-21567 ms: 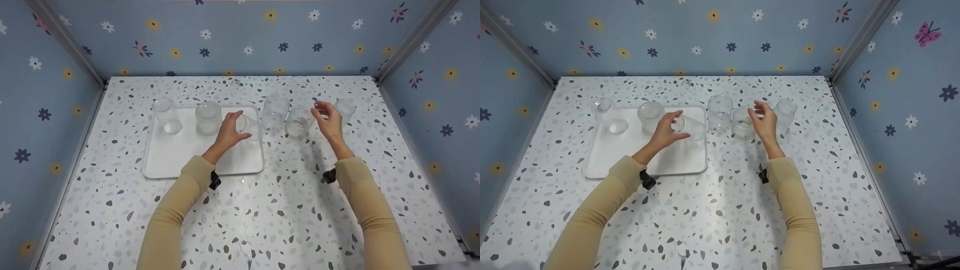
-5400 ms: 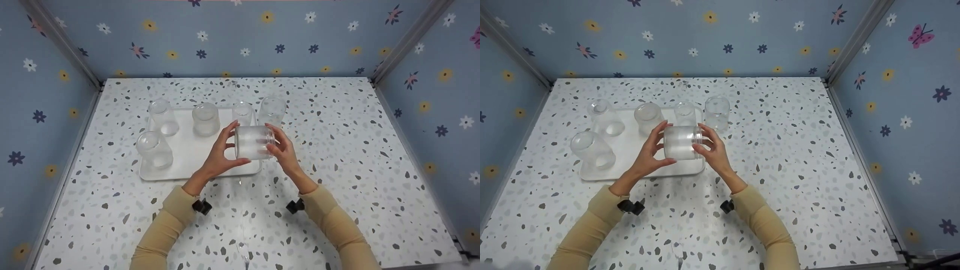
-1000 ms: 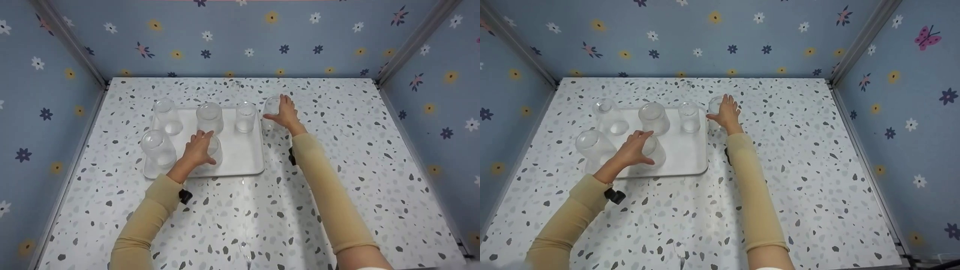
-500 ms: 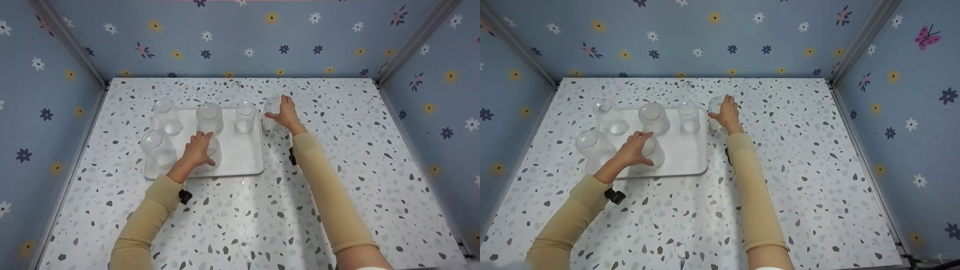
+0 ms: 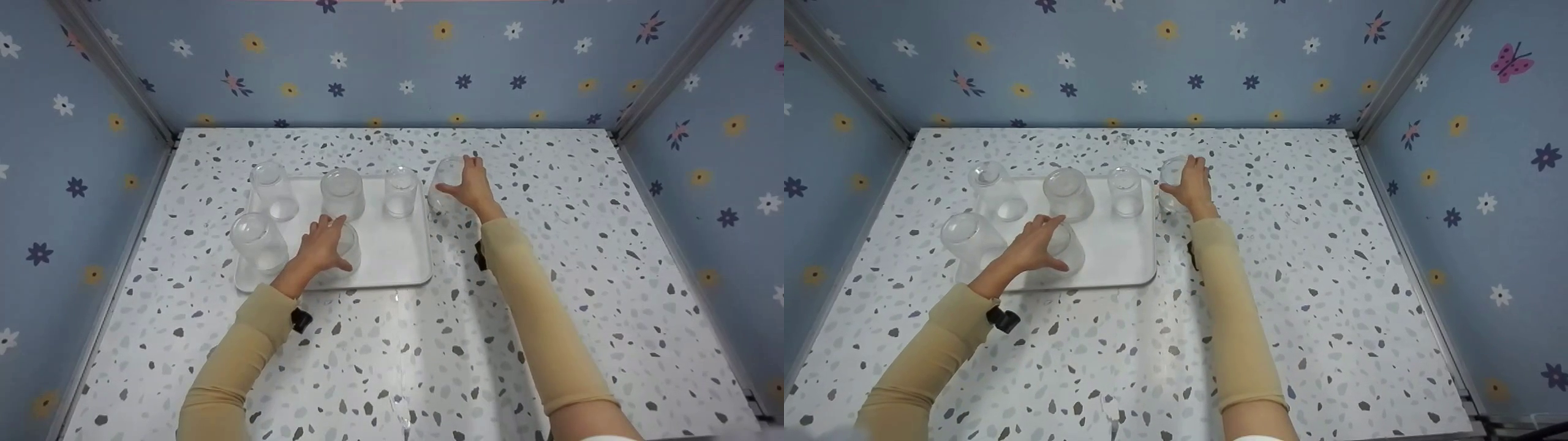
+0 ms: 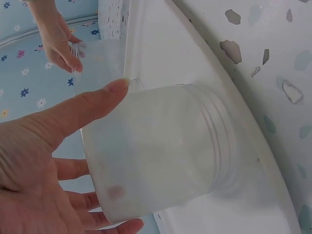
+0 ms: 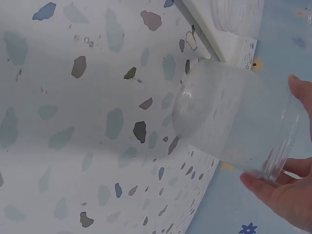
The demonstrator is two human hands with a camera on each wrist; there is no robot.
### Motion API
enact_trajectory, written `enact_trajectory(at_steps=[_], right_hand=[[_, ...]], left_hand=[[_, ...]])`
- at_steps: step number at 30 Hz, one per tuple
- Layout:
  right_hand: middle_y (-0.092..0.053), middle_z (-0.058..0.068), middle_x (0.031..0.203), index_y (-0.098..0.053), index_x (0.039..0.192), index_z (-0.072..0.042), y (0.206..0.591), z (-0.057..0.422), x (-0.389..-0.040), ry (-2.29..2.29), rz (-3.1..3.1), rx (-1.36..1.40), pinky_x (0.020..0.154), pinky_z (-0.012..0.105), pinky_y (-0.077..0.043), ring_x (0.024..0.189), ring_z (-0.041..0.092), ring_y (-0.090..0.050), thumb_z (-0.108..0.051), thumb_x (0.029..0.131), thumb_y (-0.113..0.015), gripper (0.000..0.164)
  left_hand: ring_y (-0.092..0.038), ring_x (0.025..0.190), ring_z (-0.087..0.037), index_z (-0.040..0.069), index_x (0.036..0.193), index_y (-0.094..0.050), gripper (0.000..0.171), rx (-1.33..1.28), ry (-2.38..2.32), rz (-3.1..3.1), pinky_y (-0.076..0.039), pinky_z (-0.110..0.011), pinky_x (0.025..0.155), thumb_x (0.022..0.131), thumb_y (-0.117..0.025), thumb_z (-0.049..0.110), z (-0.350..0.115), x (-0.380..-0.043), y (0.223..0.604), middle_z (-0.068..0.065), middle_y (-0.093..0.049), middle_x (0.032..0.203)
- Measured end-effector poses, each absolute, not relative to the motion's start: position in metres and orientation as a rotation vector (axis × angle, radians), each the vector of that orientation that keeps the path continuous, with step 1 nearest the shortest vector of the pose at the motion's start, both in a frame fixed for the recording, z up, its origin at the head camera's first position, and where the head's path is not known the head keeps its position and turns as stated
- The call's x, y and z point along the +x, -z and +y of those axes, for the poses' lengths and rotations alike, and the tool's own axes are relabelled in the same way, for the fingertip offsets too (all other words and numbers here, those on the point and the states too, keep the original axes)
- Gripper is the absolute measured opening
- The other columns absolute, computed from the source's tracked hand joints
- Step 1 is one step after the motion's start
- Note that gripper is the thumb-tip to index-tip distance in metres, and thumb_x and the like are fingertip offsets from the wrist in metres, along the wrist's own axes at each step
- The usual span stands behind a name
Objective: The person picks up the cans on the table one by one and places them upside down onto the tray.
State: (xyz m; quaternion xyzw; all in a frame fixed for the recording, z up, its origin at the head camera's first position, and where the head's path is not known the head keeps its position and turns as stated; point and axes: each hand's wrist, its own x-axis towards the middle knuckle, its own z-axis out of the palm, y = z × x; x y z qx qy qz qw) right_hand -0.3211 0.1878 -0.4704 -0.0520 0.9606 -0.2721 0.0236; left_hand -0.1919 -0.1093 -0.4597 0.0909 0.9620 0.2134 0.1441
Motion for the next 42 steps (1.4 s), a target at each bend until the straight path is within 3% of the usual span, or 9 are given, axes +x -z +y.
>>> enact_trajectory(at_steps=[8,28,42], right_hand=[[-0.026,0.026,0.130,-0.022,0.135,0.008,0.468,0.191,-0.317,0.915,3.020,-0.183,0.100,0.040,-0.027,0.121,0.035,-0.031,-0.040,0.074,-0.069,0.090],[-0.032,0.022,0.124,-0.027,0.134,0.005,0.454,0.198,-0.296,1.313,3.077,-0.144,0.096,0.039,-0.032,0.113,0.031,-0.039,-0.039,0.074,-0.069,0.086],[-0.037,0.018,0.124,-0.032,0.134,0.002,0.440,0.193,-0.273,1.729,3.000,-0.217,0.087,0.034,-0.042,0.108,0.028,-0.043,-0.032,0.073,-0.072,0.080]], left_hand=[[-0.021,0.122,-0.042,-0.005,0.139,-0.017,0.105,0.265,-0.620,2.762,-0.025,-0.056,0.093,0.062,-0.080,0.029,-0.107,-0.192,0.451,-0.029,-0.020,0.135],[-0.024,0.125,-0.038,-0.007,0.136,-0.023,0.084,0.249,-0.832,2.868,-0.008,-0.054,0.102,0.076,-0.070,0.028,-0.099,-0.185,0.437,-0.028,-0.026,0.135],[-0.028,0.124,-0.035,-0.006,0.132,-0.033,0.070,0.341,-1.098,2.984,-0.017,-0.051,0.101,0.079,-0.067,0.024,-0.091,-0.183,0.436,-0.025,-0.031,0.134]])
